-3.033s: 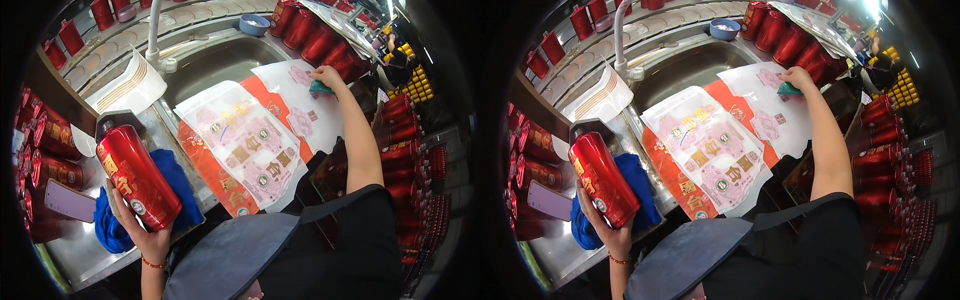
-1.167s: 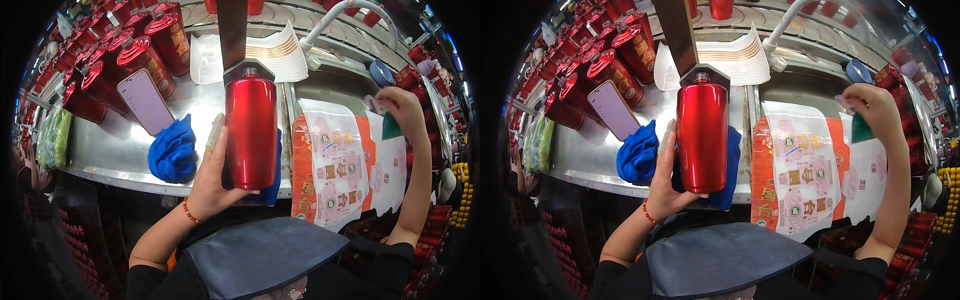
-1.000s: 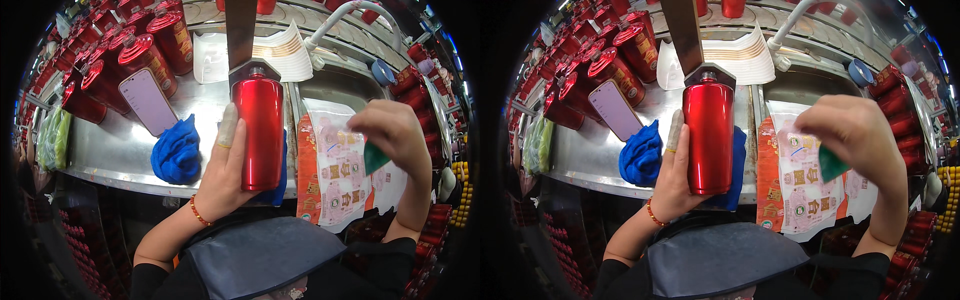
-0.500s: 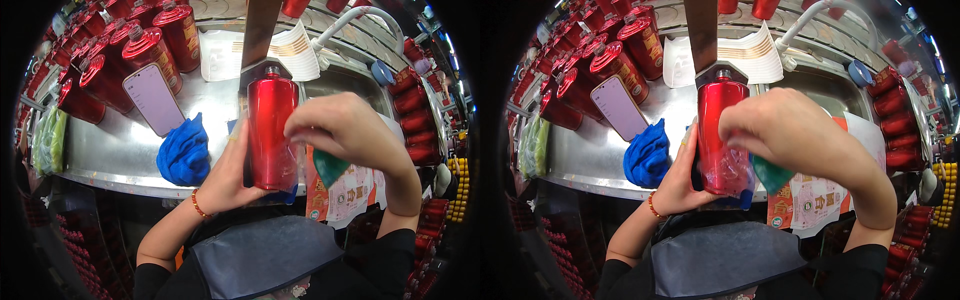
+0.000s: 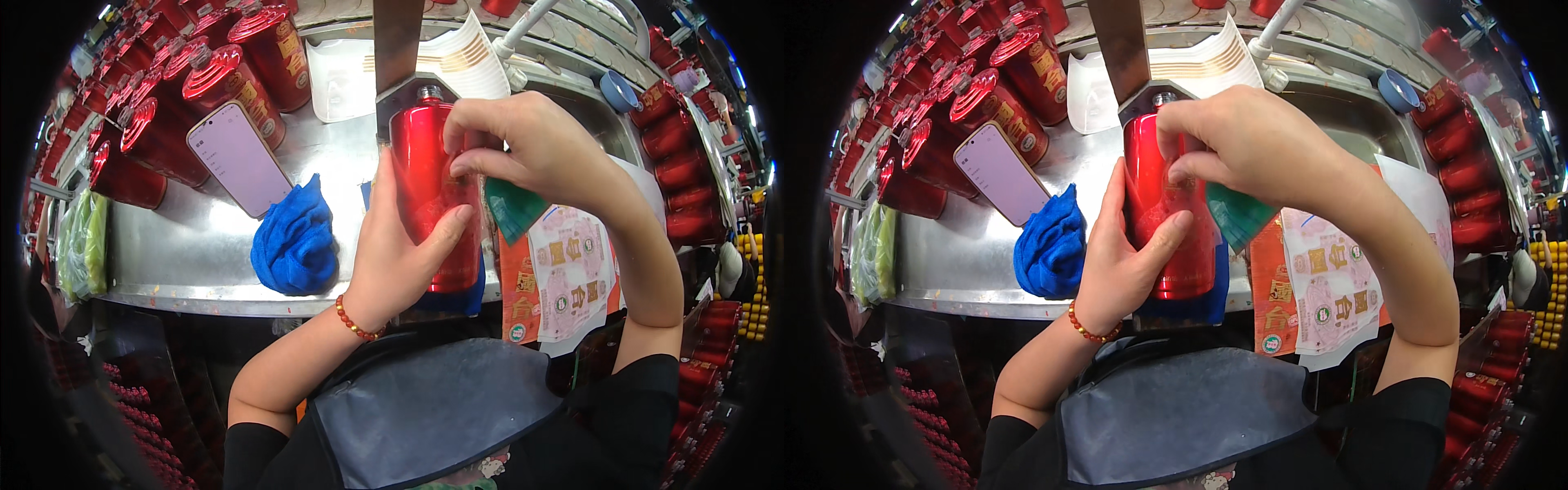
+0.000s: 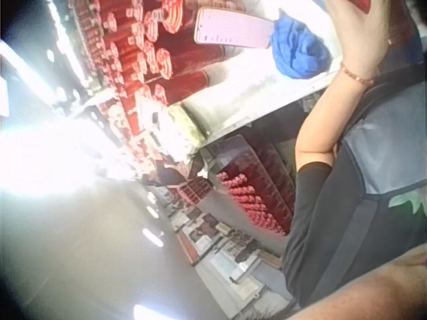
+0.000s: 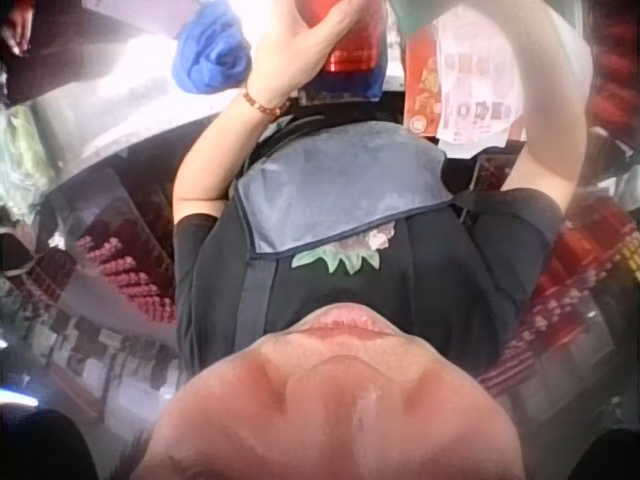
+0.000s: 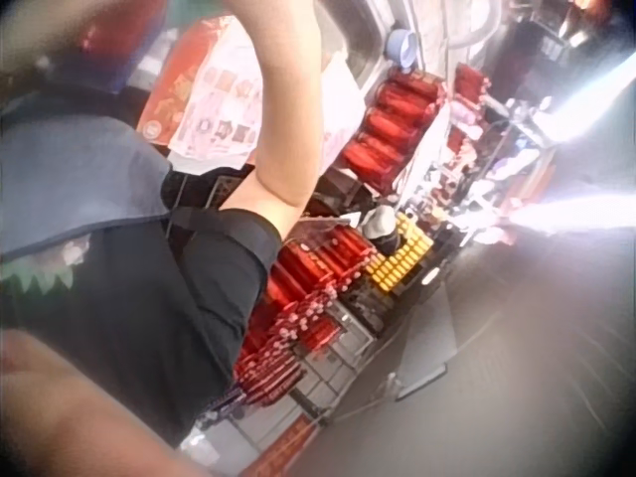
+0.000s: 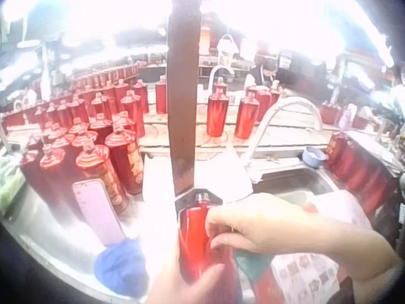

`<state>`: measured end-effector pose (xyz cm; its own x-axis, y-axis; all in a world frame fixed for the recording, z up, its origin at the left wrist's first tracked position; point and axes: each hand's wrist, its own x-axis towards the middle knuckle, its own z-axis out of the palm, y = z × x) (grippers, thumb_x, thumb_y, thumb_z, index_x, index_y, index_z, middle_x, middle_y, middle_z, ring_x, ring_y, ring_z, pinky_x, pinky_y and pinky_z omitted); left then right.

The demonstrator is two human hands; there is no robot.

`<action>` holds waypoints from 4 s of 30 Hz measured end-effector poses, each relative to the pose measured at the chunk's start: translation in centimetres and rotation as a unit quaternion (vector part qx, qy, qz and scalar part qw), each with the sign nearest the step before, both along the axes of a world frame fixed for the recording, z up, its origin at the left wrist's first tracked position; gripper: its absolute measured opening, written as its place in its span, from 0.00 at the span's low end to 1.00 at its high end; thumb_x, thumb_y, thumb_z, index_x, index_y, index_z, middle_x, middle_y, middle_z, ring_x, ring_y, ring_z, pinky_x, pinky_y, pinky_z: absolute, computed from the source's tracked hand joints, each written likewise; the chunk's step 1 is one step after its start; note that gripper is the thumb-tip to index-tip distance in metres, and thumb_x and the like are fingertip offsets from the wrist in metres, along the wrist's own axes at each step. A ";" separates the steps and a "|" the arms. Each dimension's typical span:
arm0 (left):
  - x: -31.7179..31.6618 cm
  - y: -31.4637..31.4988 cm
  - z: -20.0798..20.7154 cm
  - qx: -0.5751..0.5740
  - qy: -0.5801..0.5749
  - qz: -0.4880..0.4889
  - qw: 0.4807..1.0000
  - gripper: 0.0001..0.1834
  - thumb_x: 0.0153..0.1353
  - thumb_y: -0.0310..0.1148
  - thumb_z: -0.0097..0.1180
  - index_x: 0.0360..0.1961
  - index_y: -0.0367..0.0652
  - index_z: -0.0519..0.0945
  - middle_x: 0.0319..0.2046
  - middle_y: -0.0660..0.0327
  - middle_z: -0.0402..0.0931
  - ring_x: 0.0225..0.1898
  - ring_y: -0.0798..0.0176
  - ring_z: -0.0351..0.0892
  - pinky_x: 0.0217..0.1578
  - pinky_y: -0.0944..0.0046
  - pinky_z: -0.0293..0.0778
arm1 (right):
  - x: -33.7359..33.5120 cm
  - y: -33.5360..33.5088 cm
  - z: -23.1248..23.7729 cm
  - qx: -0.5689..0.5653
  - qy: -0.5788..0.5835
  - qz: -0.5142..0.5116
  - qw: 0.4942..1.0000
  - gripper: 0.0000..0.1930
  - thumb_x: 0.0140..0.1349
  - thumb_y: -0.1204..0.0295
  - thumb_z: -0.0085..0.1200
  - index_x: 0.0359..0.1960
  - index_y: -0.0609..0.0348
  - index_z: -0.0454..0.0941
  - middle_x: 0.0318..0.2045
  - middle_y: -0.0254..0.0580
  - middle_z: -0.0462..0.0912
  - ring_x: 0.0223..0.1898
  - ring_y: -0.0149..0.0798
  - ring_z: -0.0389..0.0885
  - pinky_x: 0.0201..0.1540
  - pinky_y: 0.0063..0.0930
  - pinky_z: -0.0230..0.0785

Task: The person wipes the exterior of red cylindrical cans with a green sponge and a blue cloth. They rotate each can to clean all sides, then place it on a nearby tray. The process is repeated for multiple cans.

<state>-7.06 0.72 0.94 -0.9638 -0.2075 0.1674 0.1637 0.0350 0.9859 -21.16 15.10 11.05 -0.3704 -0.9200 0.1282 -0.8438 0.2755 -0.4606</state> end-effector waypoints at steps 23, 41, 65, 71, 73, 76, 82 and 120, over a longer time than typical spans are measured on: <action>1.4 -1.1 0.4 0.092 -0.047 -0.075 0.992 0.46 0.70 0.30 0.61 0.78 0.32 0.45 0.67 0.48 0.67 0.67 0.58 0.70 0.66 0.58 0.68 | 6.5 3.8 -7.9 -0.206 -0.581 -0.188 0.764 0.54 0.58 0.64 0.76 0.78 0.63 0.49 0.63 0.60 0.69 0.51 0.40 0.84 0.55 0.31 0.78; 0.7 -1.3 1.1 0.184 -0.081 -0.064 0.977 0.32 0.75 0.31 0.56 0.74 0.35 0.58 0.65 0.53 0.70 0.65 0.63 0.71 0.65 0.61 0.68 | 6.6 3.7 -9.0 -0.219 -0.606 -0.184 0.742 0.49 0.64 0.57 0.70 0.77 0.66 0.53 0.61 0.53 0.75 0.62 0.39 0.74 0.63 0.32 0.69; -1.5 -0.8 1.3 0.161 -0.095 -0.013 0.982 0.22 0.73 0.39 0.60 0.59 0.35 0.75 0.50 0.58 0.82 0.49 0.70 0.81 0.52 0.67 0.78 | 6.4 3.7 -9.4 -0.234 -0.629 -0.197 0.715 0.41 0.68 0.58 0.65 0.75 0.65 0.58 0.52 0.45 0.80 0.49 0.29 0.79 0.53 0.23 0.73; -1.8 -1.3 1.5 0.196 -0.126 -0.039 0.972 0.24 0.70 0.39 0.65 0.58 0.33 0.73 0.49 0.56 0.81 0.49 0.68 0.81 0.51 0.66 0.78 | 5.5 4.7 -9.3 -0.201 -0.672 -0.198 0.685 0.40 0.68 0.58 0.66 0.74 0.64 0.60 0.46 0.40 0.82 0.38 0.21 0.78 0.42 0.17 0.74; -1.8 -1.3 1.3 0.178 -0.124 -0.035 0.976 0.24 0.70 0.40 0.64 0.57 0.33 0.74 0.48 0.57 0.81 0.47 0.69 0.81 0.50 0.66 0.77 | 5.8 4.3 -9.7 -0.209 -0.654 -0.207 0.697 0.40 0.68 0.59 0.66 0.74 0.64 0.60 0.47 0.41 0.82 0.40 0.22 0.78 0.44 0.17 0.74; -1.9 -1.6 1.1 0.165 -0.127 -0.033 0.977 0.25 0.70 0.42 0.64 0.56 0.32 0.74 0.47 0.57 0.82 0.46 0.69 0.81 0.49 0.67 0.77 | 6.1 4.0 -9.9 -0.221 -0.640 -0.213 0.704 0.38 0.68 0.60 0.66 0.74 0.64 0.62 0.50 0.42 0.81 0.44 0.22 0.78 0.48 0.18 0.73; -1.1 -2.2 0.5 0.195 -0.113 -0.042 0.973 0.29 0.74 0.41 0.58 0.66 0.31 0.69 0.57 0.55 0.78 0.56 0.67 0.77 0.58 0.65 0.73 | 6.0 4.7 -10.5 -0.234 -0.662 -0.202 0.683 0.37 0.69 0.58 0.64 0.72 0.64 0.64 0.44 0.38 0.82 0.25 0.22 0.76 0.26 0.14 0.70; 3.0 -3.2 -2.5 -0.297 0.060 -0.079 0.950 0.78 0.41 0.44 0.85 0.79 0.32 0.36 0.78 0.35 0.39 0.79 0.36 0.43 0.76 0.47 0.48 | 1.8 1.7 -1.6 -0.214 0.009 -0.218 0.952 0.09 0.58 0.71 0.64 0.40 0.58 0.89 0.31 0.45 0.88 0.31 0.37 0.86 0.37 0.31 0.77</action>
<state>-4.03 -2.47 -1.53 -0.9416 0.1042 0.3202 0.3233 0.5452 0.7734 -19.35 16.79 9.45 -0.7000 -0.5412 0.4660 -0.7004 0.3925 -0.5962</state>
